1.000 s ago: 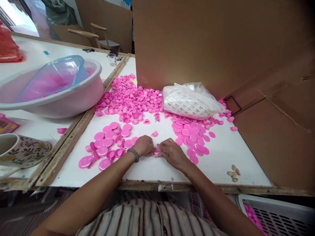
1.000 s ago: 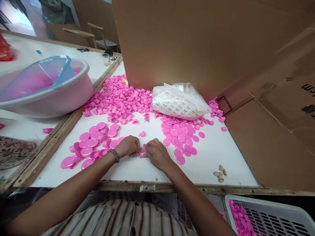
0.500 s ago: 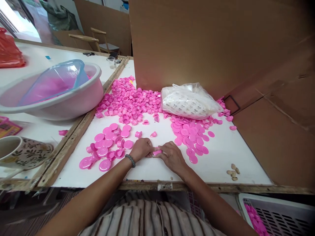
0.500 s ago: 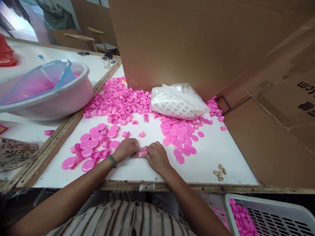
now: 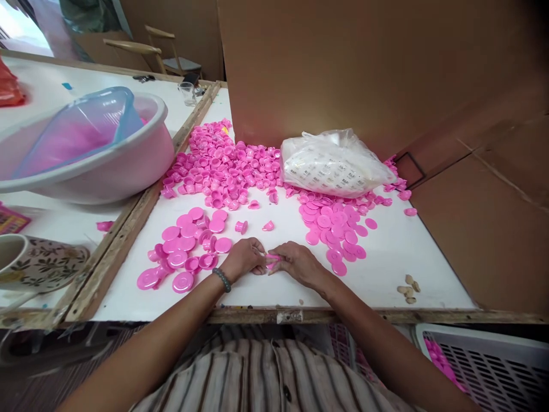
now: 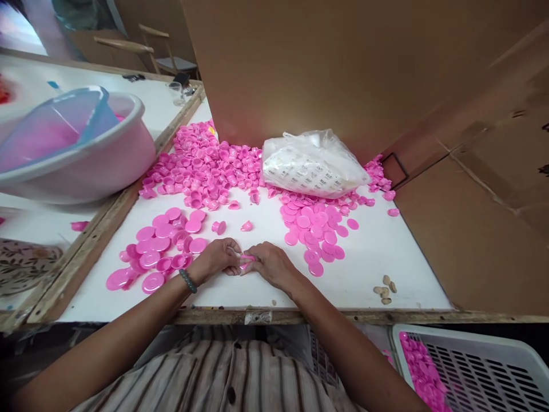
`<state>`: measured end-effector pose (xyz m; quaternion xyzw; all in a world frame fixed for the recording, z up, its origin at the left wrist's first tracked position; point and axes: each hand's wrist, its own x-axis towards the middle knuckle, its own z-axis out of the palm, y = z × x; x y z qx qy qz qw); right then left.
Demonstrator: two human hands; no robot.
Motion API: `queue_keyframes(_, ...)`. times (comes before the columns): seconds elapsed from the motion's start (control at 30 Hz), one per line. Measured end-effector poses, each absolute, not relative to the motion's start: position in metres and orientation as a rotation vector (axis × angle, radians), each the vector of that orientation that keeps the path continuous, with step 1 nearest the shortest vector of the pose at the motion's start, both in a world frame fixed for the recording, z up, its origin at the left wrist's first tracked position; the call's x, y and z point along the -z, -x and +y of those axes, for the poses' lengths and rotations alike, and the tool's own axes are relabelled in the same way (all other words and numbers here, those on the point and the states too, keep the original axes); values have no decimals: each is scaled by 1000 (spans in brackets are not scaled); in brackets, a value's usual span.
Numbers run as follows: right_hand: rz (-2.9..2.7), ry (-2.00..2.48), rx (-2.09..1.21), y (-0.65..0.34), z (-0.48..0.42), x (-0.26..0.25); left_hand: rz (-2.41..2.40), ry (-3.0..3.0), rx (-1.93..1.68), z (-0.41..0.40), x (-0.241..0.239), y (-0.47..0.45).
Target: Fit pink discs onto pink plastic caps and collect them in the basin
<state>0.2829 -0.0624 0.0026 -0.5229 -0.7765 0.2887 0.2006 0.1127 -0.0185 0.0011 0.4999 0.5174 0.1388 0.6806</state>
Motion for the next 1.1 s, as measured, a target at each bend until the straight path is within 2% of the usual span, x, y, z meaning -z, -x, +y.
queue_keyframes(0.27, -2084, 1574, -655, -274, -81, 6, 1133, -1188, -308, -21, -4, -116)
queue_keyframes(0.4, -2008, 1648, -437, -279, -95, 11, 1103, -1489, -365, -29, -8, -107)
queue_keyframes(0.57, -1936, 1938, 88, -312, -90, 7, 1473, -2021, -285, -32, -23, -75)
queue_keyframes(0.73, -2156, 1975, 324, -328, -72, 9, 1841, -2259, -271, -39, -40, -60)
queue_keyframes(0.83, -2136, 1916, 277, -319, -62, 9, 1736, -2312, -379, -47, -44, -74)
queue_keyframes(1.0, -2025, 1774, -172, -297, -51, 3, 1514, -2287, -331, -51, -34, -112)
queue_keyframes(1.1, -2015, 1720, -267, -287, -39, -3, 1458, -2284, -295, -47, -20, -126)
